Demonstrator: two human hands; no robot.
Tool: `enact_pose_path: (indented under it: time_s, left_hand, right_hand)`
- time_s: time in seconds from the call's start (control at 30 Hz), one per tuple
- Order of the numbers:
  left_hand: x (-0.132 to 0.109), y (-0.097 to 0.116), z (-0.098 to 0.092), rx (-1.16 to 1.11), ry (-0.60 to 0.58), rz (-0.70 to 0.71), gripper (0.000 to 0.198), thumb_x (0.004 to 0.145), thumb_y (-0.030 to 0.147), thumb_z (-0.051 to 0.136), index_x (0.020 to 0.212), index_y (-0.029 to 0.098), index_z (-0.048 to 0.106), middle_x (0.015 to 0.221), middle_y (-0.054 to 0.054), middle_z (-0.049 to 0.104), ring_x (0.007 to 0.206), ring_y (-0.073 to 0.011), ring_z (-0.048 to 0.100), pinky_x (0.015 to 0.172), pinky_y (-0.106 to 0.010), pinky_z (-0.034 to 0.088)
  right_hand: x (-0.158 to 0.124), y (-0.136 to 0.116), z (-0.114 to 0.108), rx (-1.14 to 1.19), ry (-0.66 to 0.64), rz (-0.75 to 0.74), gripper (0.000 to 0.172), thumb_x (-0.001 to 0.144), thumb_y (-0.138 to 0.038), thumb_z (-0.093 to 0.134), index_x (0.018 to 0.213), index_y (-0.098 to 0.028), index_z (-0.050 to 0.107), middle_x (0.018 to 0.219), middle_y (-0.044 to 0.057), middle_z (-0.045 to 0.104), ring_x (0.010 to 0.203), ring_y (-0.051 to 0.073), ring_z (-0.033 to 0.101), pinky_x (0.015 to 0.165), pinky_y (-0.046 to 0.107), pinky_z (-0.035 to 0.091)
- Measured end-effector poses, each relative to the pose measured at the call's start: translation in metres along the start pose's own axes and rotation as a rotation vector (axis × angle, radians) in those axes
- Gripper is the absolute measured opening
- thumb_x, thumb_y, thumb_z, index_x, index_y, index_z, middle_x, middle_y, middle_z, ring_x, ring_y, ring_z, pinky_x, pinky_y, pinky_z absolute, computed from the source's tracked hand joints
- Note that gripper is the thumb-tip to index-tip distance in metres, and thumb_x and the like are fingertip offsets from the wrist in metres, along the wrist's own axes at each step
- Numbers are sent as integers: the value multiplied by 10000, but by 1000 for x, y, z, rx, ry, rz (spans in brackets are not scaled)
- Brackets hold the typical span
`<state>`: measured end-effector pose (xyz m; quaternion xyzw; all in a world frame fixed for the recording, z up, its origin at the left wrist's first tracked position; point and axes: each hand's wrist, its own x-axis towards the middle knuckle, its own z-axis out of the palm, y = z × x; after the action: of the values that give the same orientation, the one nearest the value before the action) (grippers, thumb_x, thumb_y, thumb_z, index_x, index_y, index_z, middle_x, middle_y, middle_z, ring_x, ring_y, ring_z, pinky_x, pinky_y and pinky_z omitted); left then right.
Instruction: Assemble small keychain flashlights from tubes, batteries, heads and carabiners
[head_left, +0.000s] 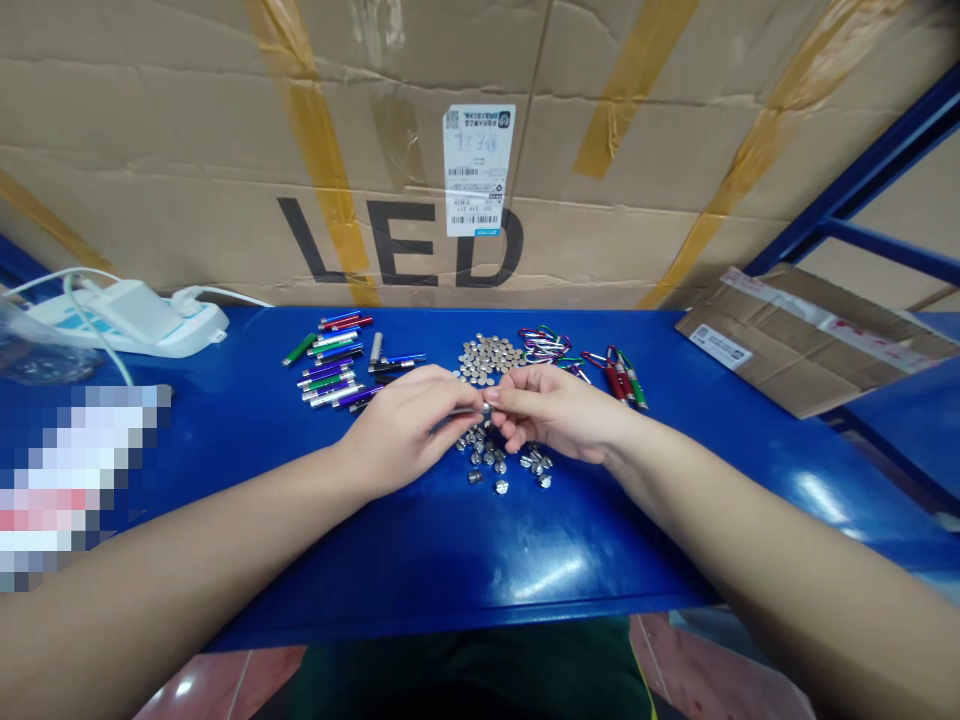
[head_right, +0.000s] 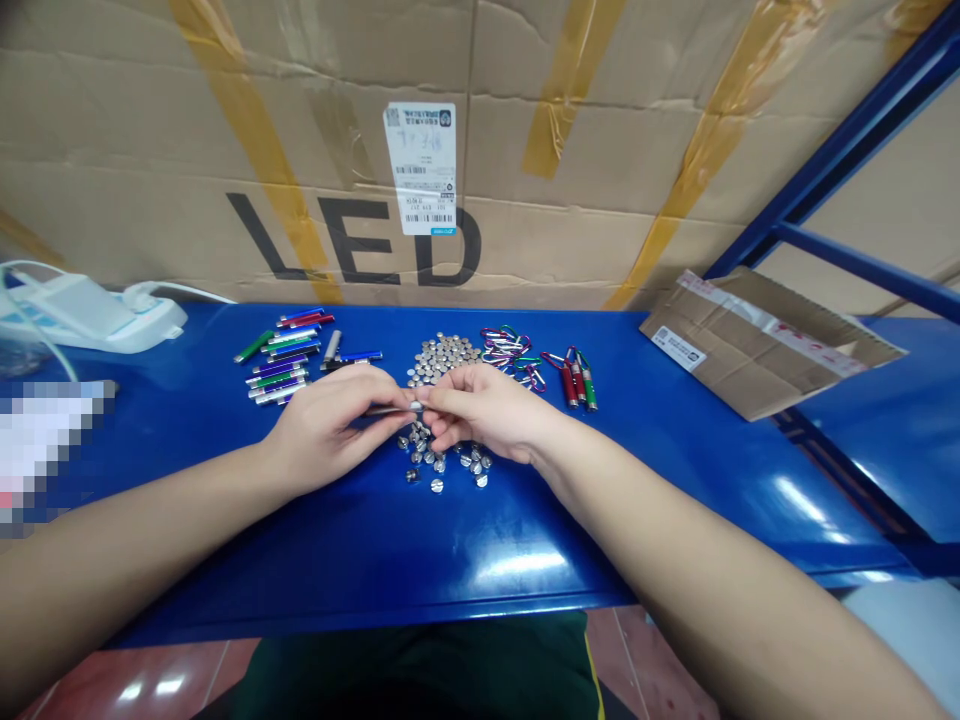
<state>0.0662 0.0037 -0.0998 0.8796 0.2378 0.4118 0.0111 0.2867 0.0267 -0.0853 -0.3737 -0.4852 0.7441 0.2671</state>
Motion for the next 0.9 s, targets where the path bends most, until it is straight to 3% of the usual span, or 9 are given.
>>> enact_pose_path:
  time_s: [0.1, 0.17, 0.33, 0.43, 0.63, 0.73, 0.9]
  left_hand:
    - [0, 0, 0, 4, 2, -8, 89, 948, 135, 718, 1013, 159, 663, 904, -51, 757, 881, -166, 701, 808, -278, 590]
    - [0, 0, 0, -1, 5, -65, 90, 946, 148, 725, 1013, 159, 665, 919, -49, 761, 868, -160, 706, 802, -272, 584]
    - [2, 1, -2, -24, -5, -166, 92, 965, 173, 699, 1054, 157, 684, 977, -53, 775, 875, -153, 723, 794, -259, 576]
    - [1, 1, -2, -69, -18, -228, 88, 975, 187, 683, 1059, 164, 688, 977, -47, 773, 876, -152, 730, 786, -250, 582]
    - [-2, 0, -2, -170, -44, -291, 96, 970, 190, 688, 1065, 176, 686, 972, -38, 763, 878, -149, 742, 785, -237, 600]
    - [-2, 0, -2, -139, -42, -249, 98, 958, 174, 709, 1055, 170, 693, 963, -43, 764, 884, -148, 737, 781, -231, 599]
    - [-1, -1, -4, -29, 7, -60, 97, 951, 141, 716, 1038, 168, 684, 942, -53, 782, 889, -163, 723, 837, -286, 599]
  right_hand:
    - [1, 3, 3, 53, 8, 19, 335, 788, -347, 892, 753, -155, 619, 682, -13, 678, 555, 71, 636, 543, 197, 583]
    - [1, 4, 3, -68, 38, -53, 311, 858, -373, 825, 782, -164, 608, 700, -4, 681, 572, 89, 649, 568, 230, 597]
    - [-9, 0, -3, -770, 180, -473, 229, 974, -399, 663, 989, -170, 658, 822, 37, 709, 712, 162, 685, 687, 321, 591]
    - [-14, -4, -12, -1109, 102, -732, 207, 959, -320, 691, 1097, -169, 664, 994, 78, 735, 891, 205, 698, 815, 352, 571]
    - [-11, -4, -18, -1353, 12, -976, 168, 1048, -270, 563, 1000, -158, 679, 903, 90, 714, 848, 207, 657, 789, 339, 526]
    - [-9, -2, -14, -1266, 17, -882, 227, 1042, -288, 569, 881, -173, 680, 792, 51, 687, 742, 174, 618, 716, 307, 489]
    - [-6, 1, -5, -569, -23, -312, 338, 944, -474, 689, 792, -174, 657, 657, -15, 624, 543, 105, 555, 527, 236, 440]
